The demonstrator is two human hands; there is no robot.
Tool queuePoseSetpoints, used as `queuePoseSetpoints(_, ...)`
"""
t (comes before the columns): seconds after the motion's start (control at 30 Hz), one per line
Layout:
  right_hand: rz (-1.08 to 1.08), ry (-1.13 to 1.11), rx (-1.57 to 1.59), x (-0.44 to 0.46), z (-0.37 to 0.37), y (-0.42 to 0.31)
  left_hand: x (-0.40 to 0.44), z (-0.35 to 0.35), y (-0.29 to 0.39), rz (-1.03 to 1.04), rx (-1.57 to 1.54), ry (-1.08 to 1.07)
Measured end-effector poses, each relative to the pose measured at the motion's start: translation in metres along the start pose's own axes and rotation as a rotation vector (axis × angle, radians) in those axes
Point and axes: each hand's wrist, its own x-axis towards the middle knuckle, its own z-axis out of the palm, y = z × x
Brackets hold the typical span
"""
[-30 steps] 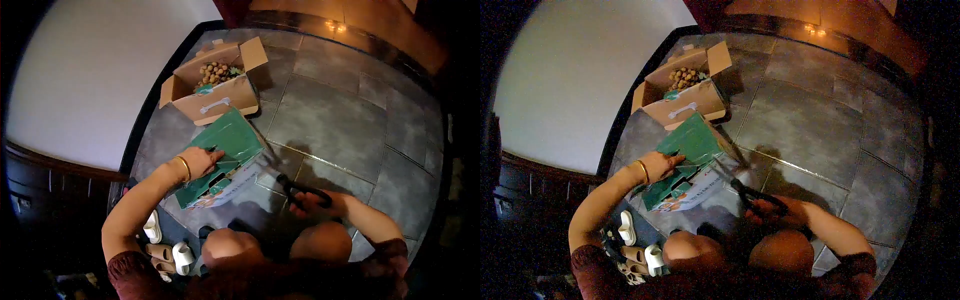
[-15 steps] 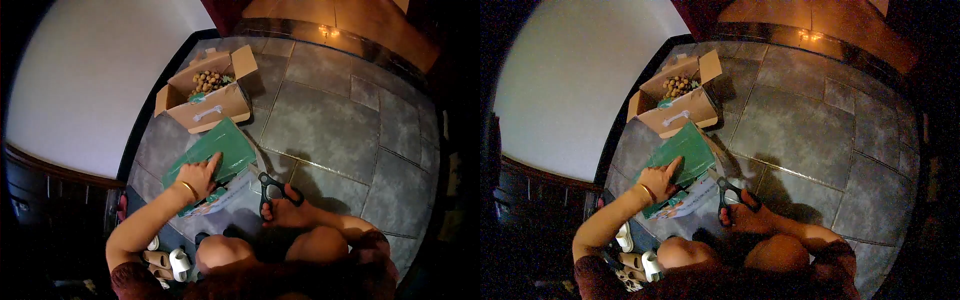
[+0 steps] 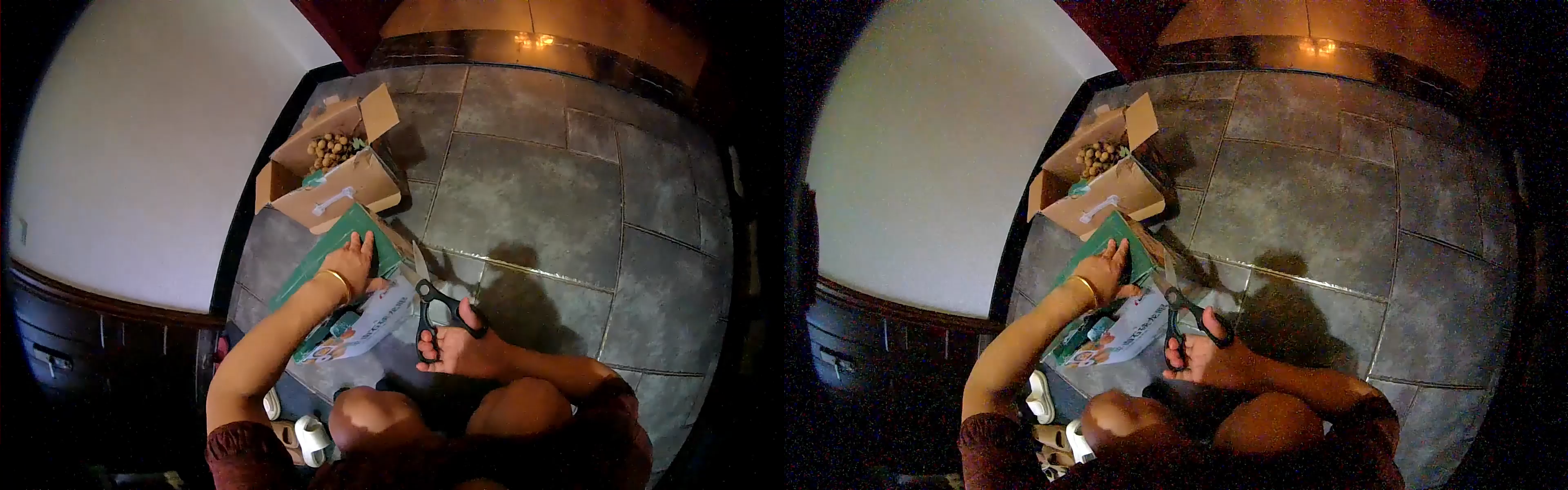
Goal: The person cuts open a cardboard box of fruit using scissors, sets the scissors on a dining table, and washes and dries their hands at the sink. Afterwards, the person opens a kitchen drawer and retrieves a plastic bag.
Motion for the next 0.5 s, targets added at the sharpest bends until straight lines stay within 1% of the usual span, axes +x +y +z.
queuePoseSetpoints(0.1,0.029,-0.034,0.027,-0.001,0.011,-0.006,-0.005,-0.024,0.001,0.018,-0.015,-0.132)
queuePoseSetpoints(0.2,0.036,-0.027,0.033,-0.003,0.022,-0.013,-0.001,-0.014,0.007,0.027,0.149,-0.06)
queuePoseSetpoints(0.3,0.048,-0.023,0.054,0.001,0.028,-0.022,0.007,-0.022,0.031,-0.201,0.066,-0.06)
queuePoseSetpoints(0.33,0.043,0.012,0.062,0.001,0.031,-0.023,0.009,-0.013,0.026,-0.182,0.068,0.065)
queuePoseSetpoints(0.43,0.048,0.014,0.007,0.007,0.032,-0.026,0.01,-0.005,0.016,-0.369,-0.054,-0.024)
queuePoseSetpoints(0.47,0.039,0.033,-0.028,0.007,0.033,-0.025,0.022,0.023,0.006,-0.354,0.021,0.079)
queuePoseSetpoints(0.5,0.05,0.035,-0.029,0.006,0.036,-0.024,0.018,0.014,0.001,-0.227,0.076,0.011)
